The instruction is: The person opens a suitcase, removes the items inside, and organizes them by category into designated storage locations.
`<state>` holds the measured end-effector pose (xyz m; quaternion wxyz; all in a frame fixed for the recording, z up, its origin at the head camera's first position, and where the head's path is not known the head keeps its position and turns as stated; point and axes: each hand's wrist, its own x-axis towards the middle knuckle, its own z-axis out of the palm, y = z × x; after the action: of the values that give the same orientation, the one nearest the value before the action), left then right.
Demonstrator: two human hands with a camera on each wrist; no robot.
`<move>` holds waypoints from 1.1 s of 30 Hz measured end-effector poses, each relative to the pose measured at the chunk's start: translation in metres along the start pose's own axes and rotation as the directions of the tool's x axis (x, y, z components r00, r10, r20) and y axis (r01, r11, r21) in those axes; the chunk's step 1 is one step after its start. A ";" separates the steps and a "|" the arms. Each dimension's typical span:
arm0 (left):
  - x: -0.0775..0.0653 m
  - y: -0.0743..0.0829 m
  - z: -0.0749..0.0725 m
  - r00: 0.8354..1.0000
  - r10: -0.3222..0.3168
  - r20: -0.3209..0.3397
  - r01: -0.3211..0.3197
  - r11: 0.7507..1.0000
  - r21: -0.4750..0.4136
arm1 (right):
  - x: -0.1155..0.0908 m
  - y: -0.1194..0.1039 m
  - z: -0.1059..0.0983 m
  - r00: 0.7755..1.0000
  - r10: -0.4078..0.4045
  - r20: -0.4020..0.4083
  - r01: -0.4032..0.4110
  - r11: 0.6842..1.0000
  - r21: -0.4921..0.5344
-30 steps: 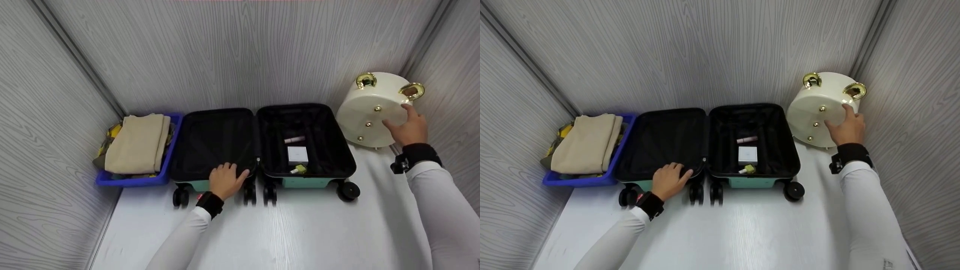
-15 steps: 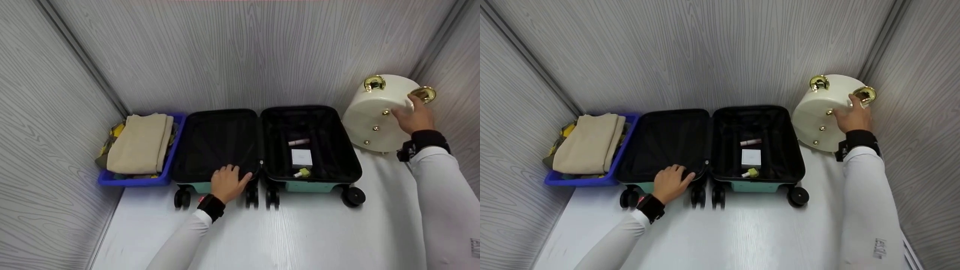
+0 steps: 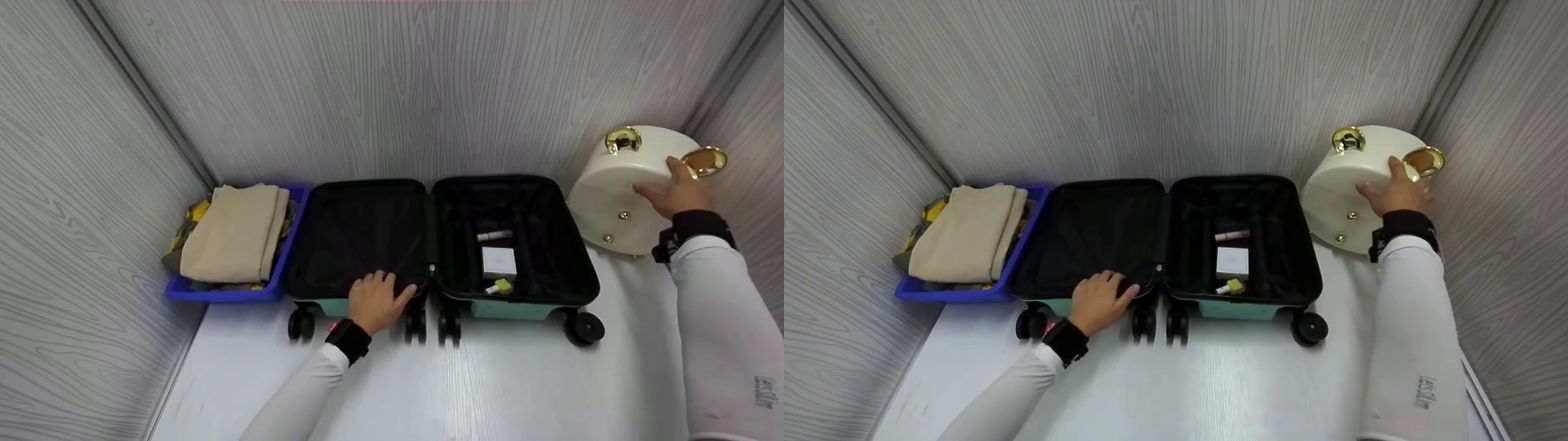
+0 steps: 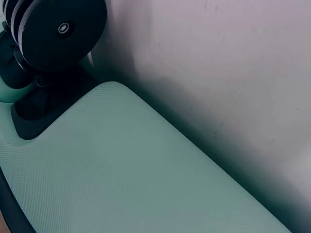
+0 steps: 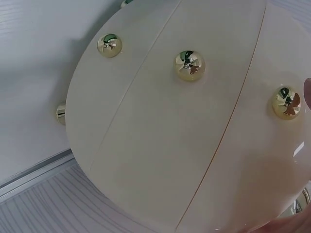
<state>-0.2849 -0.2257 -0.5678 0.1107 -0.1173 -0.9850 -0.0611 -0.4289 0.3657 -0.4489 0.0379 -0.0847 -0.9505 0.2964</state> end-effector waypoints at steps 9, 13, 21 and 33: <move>-0.004 0.005 0.002 1.000 0.016 -0.008 -0.016 1.000 -0.001 | -0.008 0.016 -0.003 0.994 0.110 0.015 -0.110 0.994 0.024; -0.005 0.006 0.001 1.000 0.016 -0.009 -0.016 1.000 0.003 | -0.012 0.017 -0.001 0.996 0.075 -0.040 -0.073 0.997 0.040; 0.000 0.004 0.003 0.999 0.008 -0.035 -0.007 1.000 0.011 | -0.015 0.006 0.008 0.990 0.054 -0.131 -0.040 0.993 0.109; 0.007 0.003 0.010 0.999 -0.002 -0.032 0.001 1.000 -0.003 | -0.024 0.017 0.010 0.991 0.006 -0.134 0.000 0.999 0.048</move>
<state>-0.2927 -0.2200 -0.5759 0.1264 -0.1157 -0.9831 -0.0645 -0.4041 0.3692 -0.4668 0.1032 -0.1049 -0.9384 0.3127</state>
